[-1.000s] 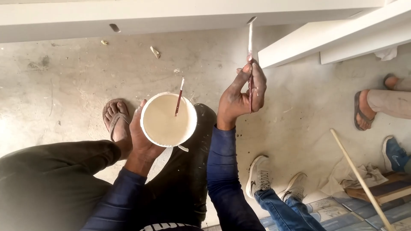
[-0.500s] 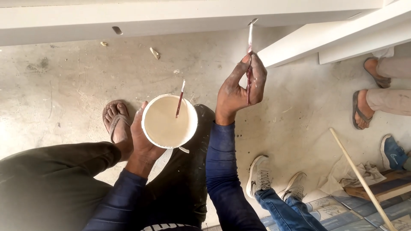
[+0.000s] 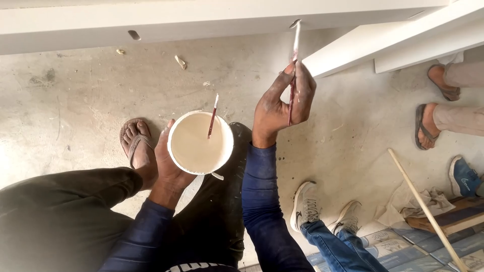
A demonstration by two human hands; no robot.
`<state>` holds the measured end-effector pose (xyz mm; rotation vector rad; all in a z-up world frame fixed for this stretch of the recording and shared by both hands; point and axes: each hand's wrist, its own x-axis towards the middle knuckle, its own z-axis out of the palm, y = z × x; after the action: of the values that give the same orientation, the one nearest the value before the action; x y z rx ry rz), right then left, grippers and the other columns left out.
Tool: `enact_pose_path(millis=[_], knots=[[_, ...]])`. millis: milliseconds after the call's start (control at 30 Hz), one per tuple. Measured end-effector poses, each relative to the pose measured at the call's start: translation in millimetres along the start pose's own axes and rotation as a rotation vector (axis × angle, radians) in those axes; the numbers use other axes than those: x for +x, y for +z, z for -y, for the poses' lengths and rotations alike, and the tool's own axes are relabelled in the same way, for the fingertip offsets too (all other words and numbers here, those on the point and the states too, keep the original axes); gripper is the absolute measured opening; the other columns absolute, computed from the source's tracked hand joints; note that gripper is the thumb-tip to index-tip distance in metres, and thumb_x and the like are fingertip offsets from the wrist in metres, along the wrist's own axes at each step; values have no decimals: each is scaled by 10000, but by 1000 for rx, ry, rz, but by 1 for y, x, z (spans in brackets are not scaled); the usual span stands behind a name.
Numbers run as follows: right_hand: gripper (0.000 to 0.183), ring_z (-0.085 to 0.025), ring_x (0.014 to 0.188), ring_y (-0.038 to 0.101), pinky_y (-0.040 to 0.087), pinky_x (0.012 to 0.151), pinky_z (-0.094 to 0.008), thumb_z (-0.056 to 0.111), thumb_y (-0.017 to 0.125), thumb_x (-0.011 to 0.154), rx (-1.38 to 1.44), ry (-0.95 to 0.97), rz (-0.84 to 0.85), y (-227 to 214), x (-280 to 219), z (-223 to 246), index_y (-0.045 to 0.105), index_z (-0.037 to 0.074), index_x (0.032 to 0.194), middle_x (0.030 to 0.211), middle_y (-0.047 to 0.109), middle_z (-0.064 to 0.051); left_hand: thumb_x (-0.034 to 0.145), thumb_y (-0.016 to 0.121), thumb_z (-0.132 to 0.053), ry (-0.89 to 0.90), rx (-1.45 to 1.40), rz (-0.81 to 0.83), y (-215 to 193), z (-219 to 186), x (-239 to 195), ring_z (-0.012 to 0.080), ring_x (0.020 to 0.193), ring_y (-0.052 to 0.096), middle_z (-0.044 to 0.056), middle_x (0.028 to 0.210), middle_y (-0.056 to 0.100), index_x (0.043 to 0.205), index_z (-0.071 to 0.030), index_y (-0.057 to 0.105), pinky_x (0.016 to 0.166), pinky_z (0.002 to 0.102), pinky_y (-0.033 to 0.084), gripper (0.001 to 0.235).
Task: The person sits on the workshop floor holding a cup of white paint and paints white wooden furniture parts with a brush, dipping the brush into the cup between strokes and working along the edges and surfaces of the pieces. Other people stand nearby in the workshop.
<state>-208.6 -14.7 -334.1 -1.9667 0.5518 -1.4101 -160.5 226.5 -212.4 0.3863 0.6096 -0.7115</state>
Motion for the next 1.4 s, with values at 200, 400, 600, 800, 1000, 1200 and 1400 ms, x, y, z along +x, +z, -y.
enact_pose_path(millis=[200,400,600,800,1000,1200,1400], knots=[[176,-220,1002,749,682,801,-294,-53,631,1032,-20,-22,15,63,105,108,646,-13,1202,1138,706,-134,1053,485,-462,19,26,13,-4,2,1,286,1095,691,158,1227,680,1330,-29,614,895,443,611,530],[179,-217,1003,748,682,816,-295,-57,631,1032,-48,-36,33,65,114,116,648,-12,1205,1132,706,-130,1053,475,-463,16,8,31,-3,2,1,288,1084,695,158,1213,685,1316,-31,620,883,444,611,526],[183,-214,1004,747,681,831,-297,-61,630,1033,-79,-49,39,64,118,117,649,-12,1209,1125,706,-125,1063,469,-462,14,16,23,-3,2,1,286,1103,684,145,1237,681,1327,-35,614,907,443,600,523],[187,-212,1005,746,681,846,-298,-64,630,1034,-104,-67,49,63,122,118,651,-11,1212,1119,706,-120,1056,467,-477,2,12,14,-2,3,1,284,1111,680,144,1241,679,1329,-38,611,915,444,600,537],[194,-199,1010,736,677,848,-299,-74,643,1022,-97,-62,44,62,124,122,649,-1,1201,1105,702,-127,1042,475,-494,-1,26,20,-1,3,1,281,1113,682,149,1246,676,1338,-37,609,912,441,601,561],[178,-178,947,742,631,766,-281,-62,652,1018,-137,-29,65,62,123,121,668,5,1182,1059,714,-108,1043,482,-494,13,40,25,-3,3,0,279,1107,686,151,1249,673,1342,-36,608,903,438,603,561],[165,-172,961,738,634,778,-283,-37,658,1030,-130,-23,73,60,126,123,669,18,1185,1075,712,-97,1055,481,-480,-4,-3,20,-3,4,-1,277,1134,674,137,1268,670,1345,-42,606,937,434,594,540]])
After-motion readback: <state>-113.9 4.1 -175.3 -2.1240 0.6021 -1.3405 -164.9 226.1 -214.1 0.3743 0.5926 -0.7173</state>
